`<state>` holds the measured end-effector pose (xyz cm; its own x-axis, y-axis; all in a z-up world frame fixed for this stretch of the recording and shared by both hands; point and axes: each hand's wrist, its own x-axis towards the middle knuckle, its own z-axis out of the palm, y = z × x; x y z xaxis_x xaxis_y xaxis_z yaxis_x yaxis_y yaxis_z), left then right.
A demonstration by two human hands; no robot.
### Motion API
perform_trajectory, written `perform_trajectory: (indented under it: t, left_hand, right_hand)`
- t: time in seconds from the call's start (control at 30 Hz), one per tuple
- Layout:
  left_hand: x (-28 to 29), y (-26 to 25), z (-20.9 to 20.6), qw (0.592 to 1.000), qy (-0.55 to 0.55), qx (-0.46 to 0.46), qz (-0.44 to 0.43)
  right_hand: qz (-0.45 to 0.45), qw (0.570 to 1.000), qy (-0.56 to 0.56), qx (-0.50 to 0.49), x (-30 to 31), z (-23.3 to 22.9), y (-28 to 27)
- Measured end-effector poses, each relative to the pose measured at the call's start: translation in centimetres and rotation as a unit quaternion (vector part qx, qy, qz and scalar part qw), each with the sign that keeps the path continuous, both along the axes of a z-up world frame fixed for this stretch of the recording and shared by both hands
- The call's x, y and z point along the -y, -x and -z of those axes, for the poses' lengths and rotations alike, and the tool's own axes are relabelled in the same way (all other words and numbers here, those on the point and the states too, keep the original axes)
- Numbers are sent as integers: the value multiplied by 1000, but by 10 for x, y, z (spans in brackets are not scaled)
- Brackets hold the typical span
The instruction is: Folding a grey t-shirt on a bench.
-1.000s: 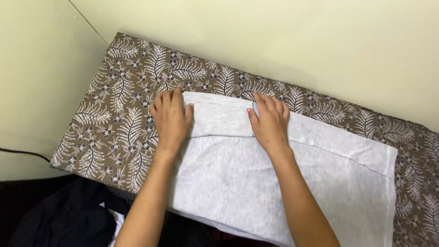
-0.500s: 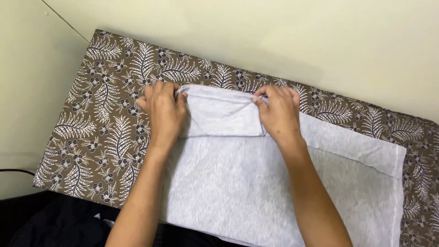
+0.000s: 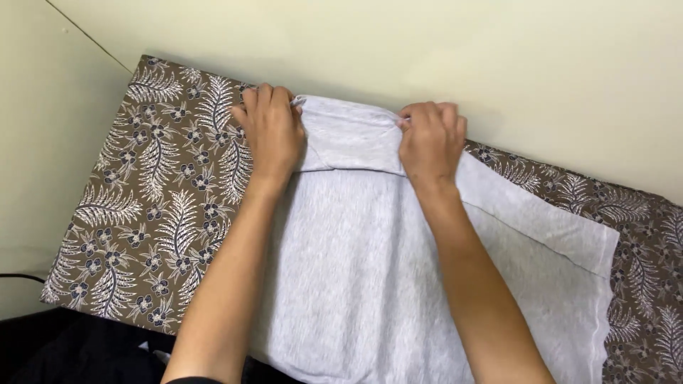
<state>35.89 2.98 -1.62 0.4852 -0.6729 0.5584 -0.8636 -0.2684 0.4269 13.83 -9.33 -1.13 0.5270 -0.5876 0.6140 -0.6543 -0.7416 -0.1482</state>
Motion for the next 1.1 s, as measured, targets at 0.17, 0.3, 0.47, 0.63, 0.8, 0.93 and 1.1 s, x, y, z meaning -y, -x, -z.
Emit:
perform_trajectory:
  t: [0.17,0.3,0.47,0.63,0.8,0.93,1.1]
  left_hand:
    - [2,0,18,1000,-22,8,-13]
    - [-13,5,3,999,-27,-14,25]
    - [-37,39,-5,997,-39,42,45]
    - [-23,93,-14,988,-58,32,139]
    - [25,131,-6,962,-32,56,264]
    - [52,136,3,962,-31,111,246]
    - [61,129,3,967,-39,135,212]
  right_hand:
    - [7,999,-38,-16,-9,12,6]
    - [-13,998,-63,-2,-16,-6,18]
    - [19,994,-105,-20,-18,2,70]
    - [58,986,-145,-49,-15,-3,126]
    - [102,974,-190,-63,-5,-4,181]
    - [121,963,-233,-62,0,-14,210]
    - [122,948,-280,-86,11,-17,229]
